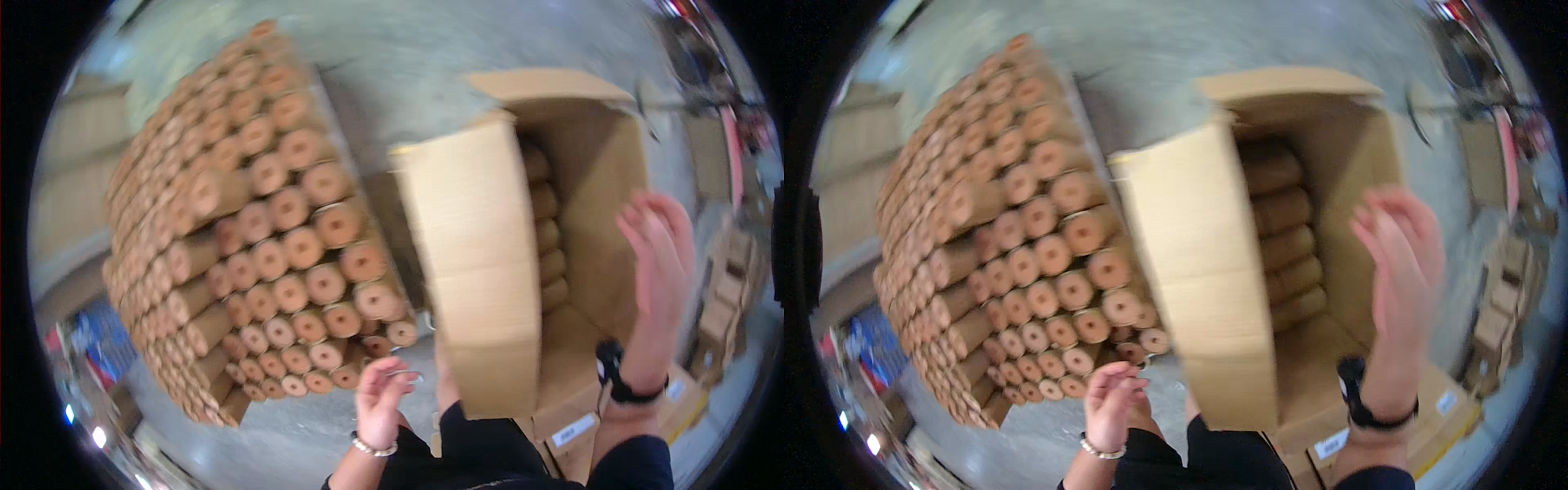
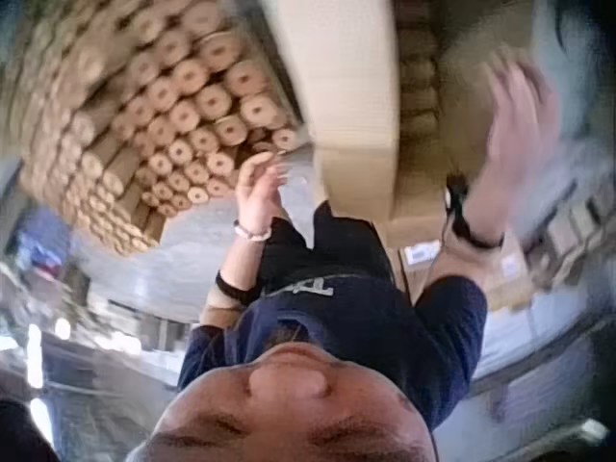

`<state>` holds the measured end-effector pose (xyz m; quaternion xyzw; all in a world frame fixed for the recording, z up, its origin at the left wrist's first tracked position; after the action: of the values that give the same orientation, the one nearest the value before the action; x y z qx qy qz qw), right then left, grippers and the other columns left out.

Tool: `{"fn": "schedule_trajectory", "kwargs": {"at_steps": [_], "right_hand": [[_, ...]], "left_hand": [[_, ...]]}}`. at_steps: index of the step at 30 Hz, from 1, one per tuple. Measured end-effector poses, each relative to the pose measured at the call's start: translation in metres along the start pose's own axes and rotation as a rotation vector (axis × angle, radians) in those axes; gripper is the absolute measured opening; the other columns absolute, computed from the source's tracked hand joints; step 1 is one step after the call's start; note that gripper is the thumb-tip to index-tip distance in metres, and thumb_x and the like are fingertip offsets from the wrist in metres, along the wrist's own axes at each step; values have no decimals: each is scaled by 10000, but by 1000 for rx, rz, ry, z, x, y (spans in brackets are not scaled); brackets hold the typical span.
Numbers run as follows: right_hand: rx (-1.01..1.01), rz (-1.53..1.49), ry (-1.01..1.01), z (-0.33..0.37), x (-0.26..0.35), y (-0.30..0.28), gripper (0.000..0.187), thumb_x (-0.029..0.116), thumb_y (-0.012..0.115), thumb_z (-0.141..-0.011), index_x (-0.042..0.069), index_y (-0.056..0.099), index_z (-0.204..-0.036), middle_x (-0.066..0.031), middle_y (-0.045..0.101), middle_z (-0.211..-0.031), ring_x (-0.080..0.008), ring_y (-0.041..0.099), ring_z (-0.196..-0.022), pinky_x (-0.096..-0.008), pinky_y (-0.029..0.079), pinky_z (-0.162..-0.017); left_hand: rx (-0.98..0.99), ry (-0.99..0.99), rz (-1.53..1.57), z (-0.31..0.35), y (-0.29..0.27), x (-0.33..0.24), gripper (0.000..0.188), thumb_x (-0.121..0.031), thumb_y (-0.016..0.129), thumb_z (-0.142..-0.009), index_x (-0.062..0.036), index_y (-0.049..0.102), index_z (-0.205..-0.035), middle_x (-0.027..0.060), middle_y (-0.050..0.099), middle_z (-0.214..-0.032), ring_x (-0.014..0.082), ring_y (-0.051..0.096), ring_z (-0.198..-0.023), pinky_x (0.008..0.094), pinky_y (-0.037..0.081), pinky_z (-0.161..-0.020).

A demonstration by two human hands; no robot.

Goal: Packing cylindrical bamboo or wooden components from a large floor stack into a cardboard box.

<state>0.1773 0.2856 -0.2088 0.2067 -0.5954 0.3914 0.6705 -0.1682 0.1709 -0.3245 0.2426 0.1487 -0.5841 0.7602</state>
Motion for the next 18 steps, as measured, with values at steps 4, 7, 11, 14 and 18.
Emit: {"fn": "schedule_trajectory", "kwargs": {"at_steps": [4, 7, 11, 14, 18], "right_hand": [[367, 226, -397, 110, 54, 87, 223, 70, 542, -769, 19, 506, -983, -130, 539, -948, -197, 526, -849, -298, 419, -755], [796, 310, -222, 205, 38, 186, 237, 73, 593, -726, 27, 522, -948, -133, 539, -932, -216, 533, -840, -298, 422, -757], [1187, 428, -218, 298, 4, 300, 301, 137, 631, -699, 28, 524, -958, -143, 497, -972, -270, 490, -909, -347, 399, -809], [1117, 661, -572, 297, -24, 382, 434, 188, 639, -668, 34, 479, -1041, -173, 425, -1058, -339, 417, -972, -415, 355, -856], [632, 885, -687, 196, -47, 504, 809, 246, 713, -542, 83, 299, -1218, -228, 259, -1235, -438, 309, -1088, -483, 315, -917]], "left_hand": [[19, 34, 135, 18, -56, -5, 229, -38, 495, -821, -45, 486, -1049, 70, 556, -990, 180, 577, -847, 275, 460, -712], [-72, 80, 175, 37, -127, -13, 225, -48, 507, -816, -51, 491, -1041, 67, 558, -991, 185, 582, -841, 270, 469, -691], [-241, 101, 352, 50, -220, -15, 218, -60, 517, -809, -58, 495, -1026, 76, 570, -959, 197, 594, -793, 280, 486, -656], [-370, 141, 447, 55, -282, -10, 186, -86, 509, -818, -65, 499, -1002, 78, 577, -945, 189, 595, -774, 289, 489, -645], [-449, 199, 514, 54, -339, -4, 168, -108, 495, -828, -74, 499, -992, 69, 588, -922, 186, 599, -748, 292, 480, -610]]}}
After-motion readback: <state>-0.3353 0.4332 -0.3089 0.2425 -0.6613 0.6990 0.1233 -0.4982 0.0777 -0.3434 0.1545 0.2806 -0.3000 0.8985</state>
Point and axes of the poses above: each hand's wrist, its own z-axis away from the middle knuckle, its own y-axis out of the palm, x = y × z, the point moved 7 cm from there along -z, towards the middle knuckle
